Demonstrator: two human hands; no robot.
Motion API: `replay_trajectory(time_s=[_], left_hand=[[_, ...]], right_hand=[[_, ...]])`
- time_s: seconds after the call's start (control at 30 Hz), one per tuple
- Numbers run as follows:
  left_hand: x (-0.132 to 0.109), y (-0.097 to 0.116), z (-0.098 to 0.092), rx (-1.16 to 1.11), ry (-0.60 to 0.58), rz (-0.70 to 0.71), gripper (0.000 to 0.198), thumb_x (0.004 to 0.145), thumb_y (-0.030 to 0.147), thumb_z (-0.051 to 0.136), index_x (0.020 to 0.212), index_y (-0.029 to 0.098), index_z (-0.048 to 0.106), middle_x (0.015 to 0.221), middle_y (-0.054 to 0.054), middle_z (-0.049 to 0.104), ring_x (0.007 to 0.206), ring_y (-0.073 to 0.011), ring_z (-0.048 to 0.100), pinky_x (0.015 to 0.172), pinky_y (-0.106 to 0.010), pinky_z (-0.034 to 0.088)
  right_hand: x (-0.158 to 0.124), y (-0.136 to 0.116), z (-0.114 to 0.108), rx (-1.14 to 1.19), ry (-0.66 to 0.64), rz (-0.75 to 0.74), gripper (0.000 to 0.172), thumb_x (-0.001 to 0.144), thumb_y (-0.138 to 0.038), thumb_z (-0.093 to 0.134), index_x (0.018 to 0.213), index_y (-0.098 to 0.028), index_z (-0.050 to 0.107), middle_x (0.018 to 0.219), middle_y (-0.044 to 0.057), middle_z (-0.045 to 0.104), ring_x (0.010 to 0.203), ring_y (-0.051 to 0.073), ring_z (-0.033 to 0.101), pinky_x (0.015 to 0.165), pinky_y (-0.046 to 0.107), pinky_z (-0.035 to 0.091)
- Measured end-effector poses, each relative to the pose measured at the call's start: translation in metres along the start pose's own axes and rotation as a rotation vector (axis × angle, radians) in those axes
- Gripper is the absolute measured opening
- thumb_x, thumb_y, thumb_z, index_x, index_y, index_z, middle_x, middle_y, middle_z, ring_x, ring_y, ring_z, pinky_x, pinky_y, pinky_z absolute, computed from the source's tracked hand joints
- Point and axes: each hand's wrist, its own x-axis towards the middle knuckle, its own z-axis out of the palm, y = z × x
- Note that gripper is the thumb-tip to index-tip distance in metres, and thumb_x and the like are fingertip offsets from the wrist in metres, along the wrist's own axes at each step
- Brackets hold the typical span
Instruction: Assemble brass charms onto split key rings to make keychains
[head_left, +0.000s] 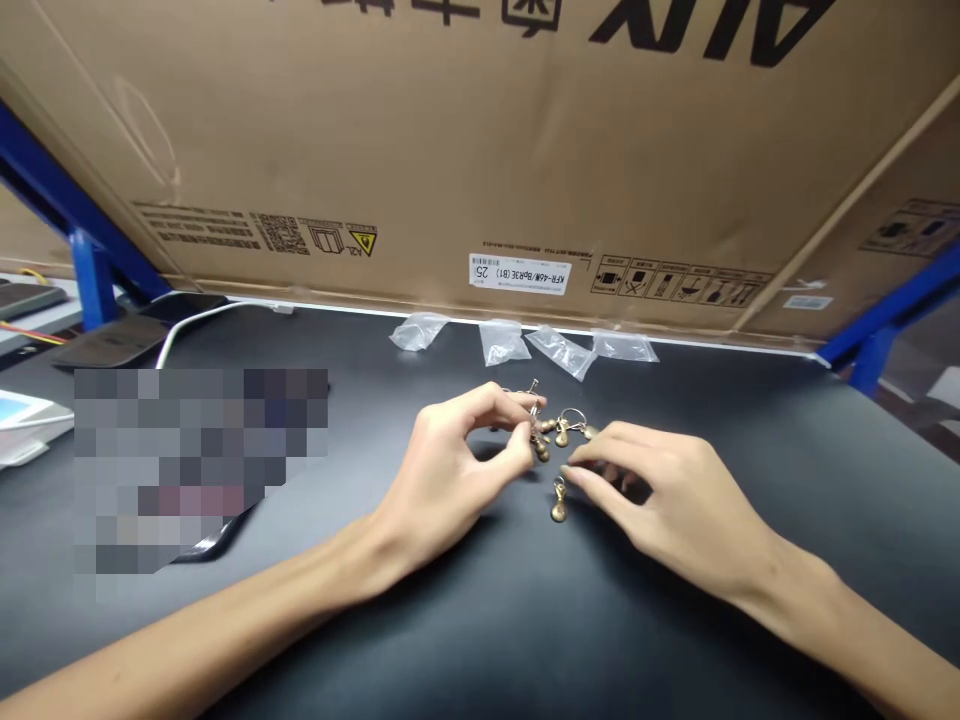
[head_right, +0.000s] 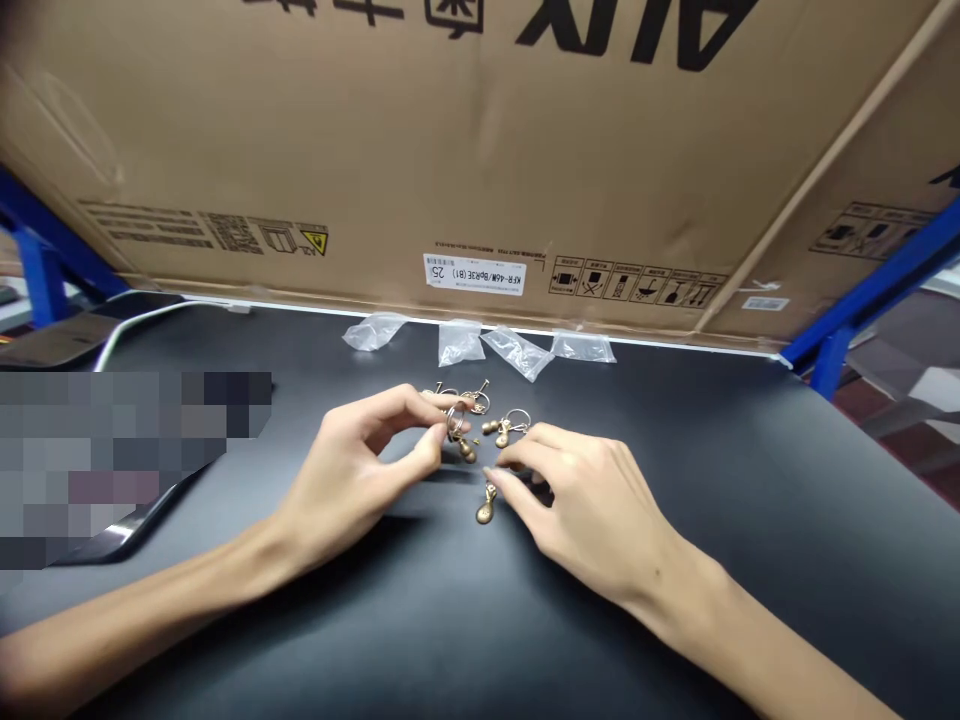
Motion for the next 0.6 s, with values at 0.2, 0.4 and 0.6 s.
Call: replay_trajectory(time_s=[0.2, 0.4, 0.6], left_hand=[[0.001, -0.002, 0.001, 0.032, -0.014, 0.004, 0.007, 0.086, 0.015, 0.060, 0.081, 0.018, 0.063, 0.108, -0.003, 0.073, 0.107, -0.0177, 0.067, 0.098, -0.028, 0.050], [-0.001, -0.006, 0.001, 0.142, -0.065, 0.146, 0.008, 0.086, 0.012, 0.058, 0.082, 0.018, 0.061, 0.103, -0.003, 0.074, 0.103, -0.0163, 0.069, 0.094, -0.027, 0.051], [-0.006, -0.012, 0.007, 0.272, -0.151, 0.299, 0.009, 0.086, 0.011, 0.056, 0.087, 0.019, 0.059, 0.095, 0.000, 0.073, 0.086, -0.0135, 0.070, 0.081, -0.024, 0.054]], right_hand=[[-0.001, -0.001, 0.011, 0.066, -0.110, 0.039, 0.015, 0.094, -0.023, 0.057, 0.088, -0.024, 0.070, 0.088, 0.000, 0.072, 0.076, 0.017, 0.066, 0.067, 0.028, 0.048], [0.004, 0.001, -0.002, 0.158, 0.022, 0.115, 0.014, 0.096, -0.027, 0.057, 0.092, -0.024, 0.070, 0.087, 0.000, 0.070, 0.071, 0.015, 0.063, 0.063, 0.025, 0.048], [0.005, -0.006, -0.008, 0.212, 0.132, 0.097, 0.011, 0.094, -0.026, 0.059, 0.093, -0.023, 0.070, 0.084, 0.000, 0.070, 0.069, 0.013, 0.062, 0.061, 0.024, 0.049]])
